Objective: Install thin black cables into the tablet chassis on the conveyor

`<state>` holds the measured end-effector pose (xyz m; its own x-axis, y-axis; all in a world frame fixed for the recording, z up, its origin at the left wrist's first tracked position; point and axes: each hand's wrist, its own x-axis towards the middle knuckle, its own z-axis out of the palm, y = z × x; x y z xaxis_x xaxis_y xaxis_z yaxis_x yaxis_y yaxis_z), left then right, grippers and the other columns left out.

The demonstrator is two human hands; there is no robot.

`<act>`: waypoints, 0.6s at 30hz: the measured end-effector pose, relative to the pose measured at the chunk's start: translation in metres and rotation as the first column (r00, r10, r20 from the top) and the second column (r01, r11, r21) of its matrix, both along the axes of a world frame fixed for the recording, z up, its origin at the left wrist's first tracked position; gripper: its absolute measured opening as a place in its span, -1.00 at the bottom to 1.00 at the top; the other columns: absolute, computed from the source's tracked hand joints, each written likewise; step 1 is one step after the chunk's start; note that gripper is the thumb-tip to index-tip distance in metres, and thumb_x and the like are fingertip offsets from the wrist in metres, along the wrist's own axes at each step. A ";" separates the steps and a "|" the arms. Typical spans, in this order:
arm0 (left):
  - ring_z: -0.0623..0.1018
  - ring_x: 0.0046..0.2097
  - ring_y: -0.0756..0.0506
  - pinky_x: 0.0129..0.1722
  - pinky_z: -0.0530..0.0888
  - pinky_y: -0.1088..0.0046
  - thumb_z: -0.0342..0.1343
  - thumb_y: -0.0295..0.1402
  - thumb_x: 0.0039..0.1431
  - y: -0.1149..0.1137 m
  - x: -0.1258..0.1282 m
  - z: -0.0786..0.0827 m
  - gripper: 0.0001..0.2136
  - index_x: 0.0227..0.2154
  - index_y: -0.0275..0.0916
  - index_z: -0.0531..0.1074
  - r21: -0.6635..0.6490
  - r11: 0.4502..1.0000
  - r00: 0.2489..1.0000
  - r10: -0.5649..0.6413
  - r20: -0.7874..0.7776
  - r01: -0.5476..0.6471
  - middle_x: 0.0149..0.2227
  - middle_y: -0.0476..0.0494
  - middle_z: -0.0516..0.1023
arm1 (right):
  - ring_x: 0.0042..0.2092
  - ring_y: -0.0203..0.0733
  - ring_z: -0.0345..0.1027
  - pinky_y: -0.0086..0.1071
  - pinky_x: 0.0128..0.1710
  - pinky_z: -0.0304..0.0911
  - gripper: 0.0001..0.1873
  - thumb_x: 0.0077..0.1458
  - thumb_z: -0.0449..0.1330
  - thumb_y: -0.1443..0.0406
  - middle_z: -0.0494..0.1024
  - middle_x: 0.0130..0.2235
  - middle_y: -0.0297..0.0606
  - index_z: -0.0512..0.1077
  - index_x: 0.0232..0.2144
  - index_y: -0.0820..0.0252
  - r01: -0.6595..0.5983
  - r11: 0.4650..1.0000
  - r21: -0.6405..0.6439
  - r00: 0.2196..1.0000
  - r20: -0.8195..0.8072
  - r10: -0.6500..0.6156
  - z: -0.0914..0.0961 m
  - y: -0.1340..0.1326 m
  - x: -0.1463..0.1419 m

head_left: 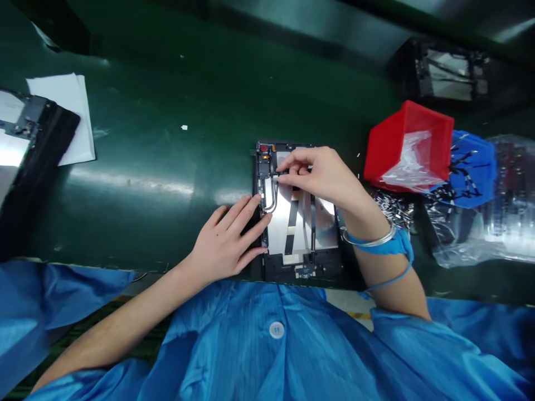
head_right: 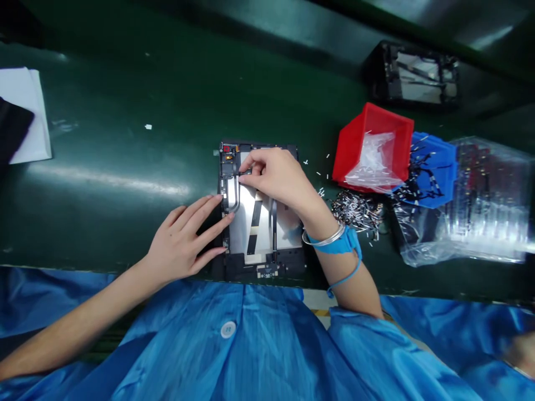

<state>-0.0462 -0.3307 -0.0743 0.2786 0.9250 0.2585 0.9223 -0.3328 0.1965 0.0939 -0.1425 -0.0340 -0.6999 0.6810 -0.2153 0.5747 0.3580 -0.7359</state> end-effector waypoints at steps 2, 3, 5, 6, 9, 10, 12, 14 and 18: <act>0.36 0.20 -0.35 -0.02 0.33 0.20 -0.10 -0.14 0.33 0.001 -0.001 0.000 -0.56 0.13 -0.27 0.36 0.004 1.000 1.000 -0.008 -0.014 0.009 0.24 -0.44 0.28 | -0.56 -0.40 0.22 -0.40 -0.46 0.14 -0.89 -0.07 0.31 0.29 0.37 -0.64 -0.45 0.49 -0.50 0.23 -0.004 0.999 -0.043 0.999 -0.034 0.003 -0.004 0.003 -0.002; 0.37 0.20 -0.35 -0.02 0.34 0.20 -0.10 -0.14 0.33 0.001 -0.001 0.000 -0.56 0.13 -0.28 0.36 0.005 1.000 1.000 -0.011 -0.019 0.011 0.23 -0.45 0.29 | -0.56 -0.40 0.21 -0.40 -0.47 0.14 -0.88 -0.08 0.31 0.29 0.36 -0.64 -0.46 0.47 -0.52 0.23 -0.004 0.998 -0.062 0.998 -0.057 0.001 -0.005 0.003 -0.002; 0.36 0.21 -0.35 -0.02 0.34 0.19 -0.10 -0.15 0.33 0.001 -0.001 -0.001 -0.56 0.13 -0.29 0.36 0.001 1.000 1.000 -0.010 -0.009 0.010 0.24 -0.45 0.28 | -0.56 -0.41 0.21 -0.41 -0.49 0.14 -0.85 -0.07 0.31 0.27 0.35 -0.64 -0.45 0.44 -0.55 0.22 0.002 0.995 -0.100 0.994 -0.105 -0.012 -0.007 0.002 -0.001; 0.35 0.22 -0.35 0.00 0.33 0.19 -0.10 -0.14 0.33 0.001 -0.001 -0.001 -0.56 0.13 -0.28 0.35 -0.005 1.000 1.000 -0.011 0.007 0.011 0.24 -0.44 0.27 | -0.57 -0.40 0.20 -0.42 -0.50 0.13 -0.84 -0.07 0.30 0.26 0.34 -0.64 -0.45 0.44 -0.56 0.22 0.008 0.993 -0.116 0.992 -0.123 -0.022 -0.007 0.001 -0.001; 0.30 0.26 -0.34 0.08 0.30 0.17 -0.07 -0.16 0.33 0.002 -0.002 0.000 -0.55 0.16 -0.29 0.33 -0.030 0.999 0.998 -0.040 0.052 0.041 0.26 -0.37 0.25 | -0.56 -0.40 0.19 -0.43 -0.52 0.11 -0.84 -0.06 0.30 0.26 0.30 -0.65 -0.46 0.44 -0.55 0.22 0.026 0.992 -0.126 0.991 -0.131 -0.042 -0.008 -0.001 -0.001; 0.28 0.27 -0.34 0.11 0.27 0.16 -0.06 -0.17 0.33 0.003 -0.003 0.001 -0.55 0.17 -0.29 0.32 -0.037 0.997 0.996 -0.063 0.058 0.066 0.26 -0.35 0.26 | -0.56 -0.40 0.19 -0.43 -0.52 0.11 -0.85 -0.06 0.30 0.28 0.29 -0.65 -0.46 0.44 -0.55 0.22 0.031 0.993 -0.114 0.992 -0.119 -0.045 -0.009 -0.002 -0.002; 0.24 0.29 -0.32 0.17 0.23 0.13 -0.07 -0.19 0.34 0.007 -0.005 0.001 -0.57 0.17 -0.30 0.32 -0.053 0.991 0.991 -0.120 0.055 0.123 0.26 -0.29 0.27 | -0.54 -0.39 0.20 -0.42 -0.49 0.11 -0.87 -0.05 0.29 0.31 0.27 -0.66 -0.46 0.45 -0.55 0.22 0.035 0.996 -0.082 0.995 -0.088 -0.043 -0.009 -0.003 -0.003; 0.22 0.30 -0.32 0.20 0.22 0.09 -0.09 -0.19 0.34 0.011 -0.008 0.002 -0.57 0.15 -0.30 0.34 -0.071 0.981 0.983 -0.175 0.057 0.179 0.26 -0.28 0.26 | -0.52 -0.38 0.21 -0.40 -0.46 0.12 -0.90 -0.04 0.28 0.33 0.27 -0.66 -0.46 0.45 -0.54 0.23 0.034 0.998 -0.051 0.997 -0.063 -0.038 -0.010 -0.003 -0.004; 0.22 0.30 -0.33 0.20 0.22 0.07 -0.11 -0.16 0.35 0.016 -0.011 0.003 -0.57 0.10 -0.36 0.37 -0.083 0.969 0.971 -0.230 0.064 0.235 0.25 -0.32 0.28 | -0.52 -0.40 0.18 -0.40 -0.43 0.11 -0.93 -0.04 0.26 0.35 0.28 -0.66 -0.47 0.46 -0.53 0.22 0.025 1.000 -0.006 0.999 -0.045 -0.025 -0.010 -0.004 -0.004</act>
<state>-0.0575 -0.3144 -0.0715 0.4766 0.8565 0.1981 0.8092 -0.5155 0.2819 0.0902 -0.1468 -0.0439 -0.6916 0.6974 -0.1879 0.5498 0.3396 -0.7632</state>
